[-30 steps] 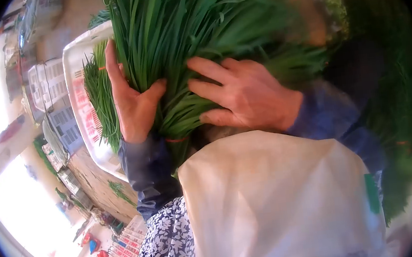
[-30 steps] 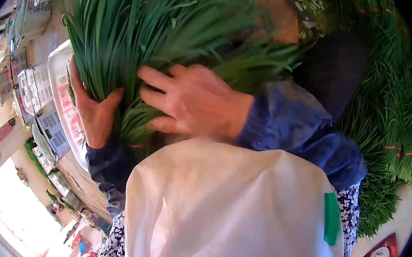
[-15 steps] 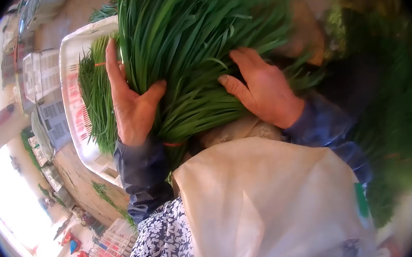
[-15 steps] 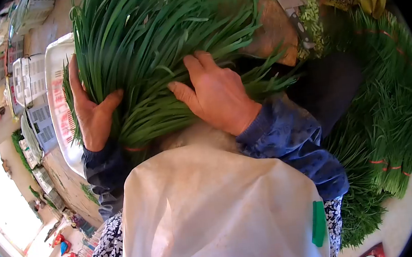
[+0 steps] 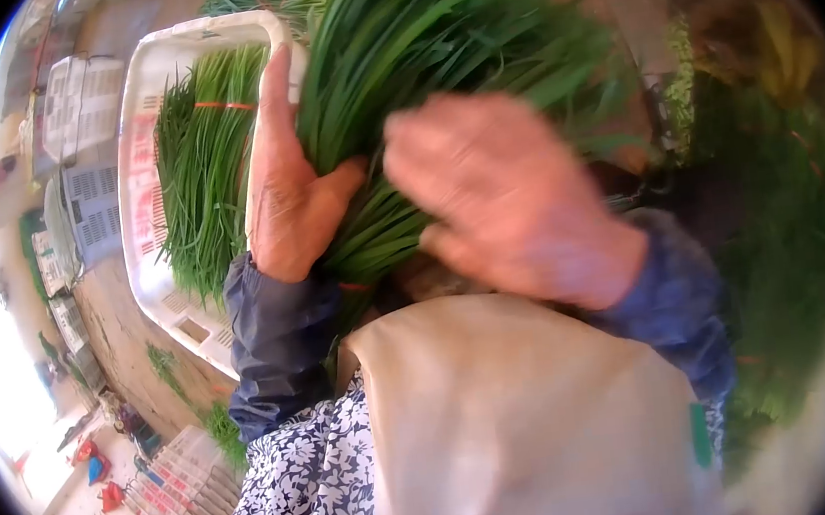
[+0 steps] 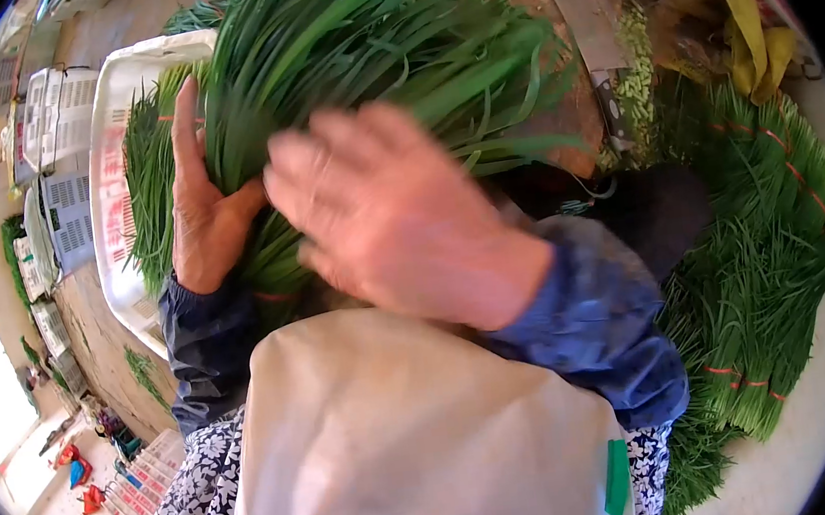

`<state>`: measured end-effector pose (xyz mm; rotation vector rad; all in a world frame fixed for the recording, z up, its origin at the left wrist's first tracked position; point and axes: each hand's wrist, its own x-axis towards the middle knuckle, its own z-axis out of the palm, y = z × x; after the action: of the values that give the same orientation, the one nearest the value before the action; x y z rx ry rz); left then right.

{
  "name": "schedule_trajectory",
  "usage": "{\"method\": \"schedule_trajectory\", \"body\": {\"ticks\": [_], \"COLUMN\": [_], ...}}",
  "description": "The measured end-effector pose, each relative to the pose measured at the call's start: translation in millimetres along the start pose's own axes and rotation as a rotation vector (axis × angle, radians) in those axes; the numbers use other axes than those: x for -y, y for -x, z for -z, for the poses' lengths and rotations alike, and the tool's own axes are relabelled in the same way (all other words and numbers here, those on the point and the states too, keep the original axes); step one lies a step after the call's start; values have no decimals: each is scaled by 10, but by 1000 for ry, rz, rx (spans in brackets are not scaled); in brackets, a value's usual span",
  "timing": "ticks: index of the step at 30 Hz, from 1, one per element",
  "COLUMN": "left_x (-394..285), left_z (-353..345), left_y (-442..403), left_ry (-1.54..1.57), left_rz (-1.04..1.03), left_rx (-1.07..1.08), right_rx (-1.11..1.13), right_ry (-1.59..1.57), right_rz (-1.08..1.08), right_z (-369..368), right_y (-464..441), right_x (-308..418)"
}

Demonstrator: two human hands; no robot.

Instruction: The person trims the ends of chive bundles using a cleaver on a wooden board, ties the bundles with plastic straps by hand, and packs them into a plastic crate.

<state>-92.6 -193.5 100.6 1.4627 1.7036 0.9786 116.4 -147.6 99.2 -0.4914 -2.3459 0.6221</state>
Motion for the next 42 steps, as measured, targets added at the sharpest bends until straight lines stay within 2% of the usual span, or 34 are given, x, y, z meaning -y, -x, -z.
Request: {"method": "schedule_trajectory", "body": {"ticks": [1,2,4,8,10,11,13,14,16,18,20,22,24,26,27,28,29,30,31,32,33,37,42], "left_x": [9,32,37,-24,-21,-39,-75,-85,-84,-87,-75,-63,-99,-60,-91,-123,-154,-173,-148,-104,-22,-16,-13], "left_z": [25,53,69,24,14,7,-10,-17,-29,-40,-56,-37,-25,1,-53,-75,-98,-108,-17,22,78,123,111], "left_y": [4,-9,25,15,18,21,11,9,15,20,6,4,-9,-7,-9,-16,-11,-7,-28,-32,-40,-41,-56], "left_ry": [183,179,-39,15,-23,-26,-240,-313,-324,-324,-319,-59,-34,29,173,166,262,356,217,202,270,445,482], "left_rz": [55,55,24,22,1,7,5,5,4,-3,-34,59,22,75,89,73,108,152,155,153,152,171,168], "left_rx": [-15,-23,-57,-31,-3,2,-19,-28,-46,-46,-33,-43,-49,-58,-68,-53,-70,-86,-69,-68,-106,-147,-79], "right_rx": [109,61,51,18,-28,-29,43,42,-132,-115,-29,-121,-102,-121,-108,-93,-107,-119,-77,-35,75,161,83], "right_ry": [26,122,56,10,-238,-245,-449,-455,-468,-449,-281,-267,-178,-156,-27,103,87,90,73,50,31,-76,-100], "right_rz": [14,54,6,-46,-123,-128,-553,-550,-619,-593,-407,-383,-359,-355,-260,-168,-42,-53,-134,-207,-251,-354,-307], "right_z": [-207,-406,-374,-309,-267,-253,-248,-274,-347,-357,-432,-531,-557,-546,-443,-369,-325,-338,-375,-421,-467,-387,-381], "right_y": [111,265,369,428,432,432,415,397,332,248,200,189,204,204,182,141,69,26,-19,-49,29,225,486], "right_x": [-1,-50,30,65,61,53,19,4,-18,-50,-131,-164,-114,-86,-61,-54,-108,-177,-245,-273,-265,-127,-143]}}
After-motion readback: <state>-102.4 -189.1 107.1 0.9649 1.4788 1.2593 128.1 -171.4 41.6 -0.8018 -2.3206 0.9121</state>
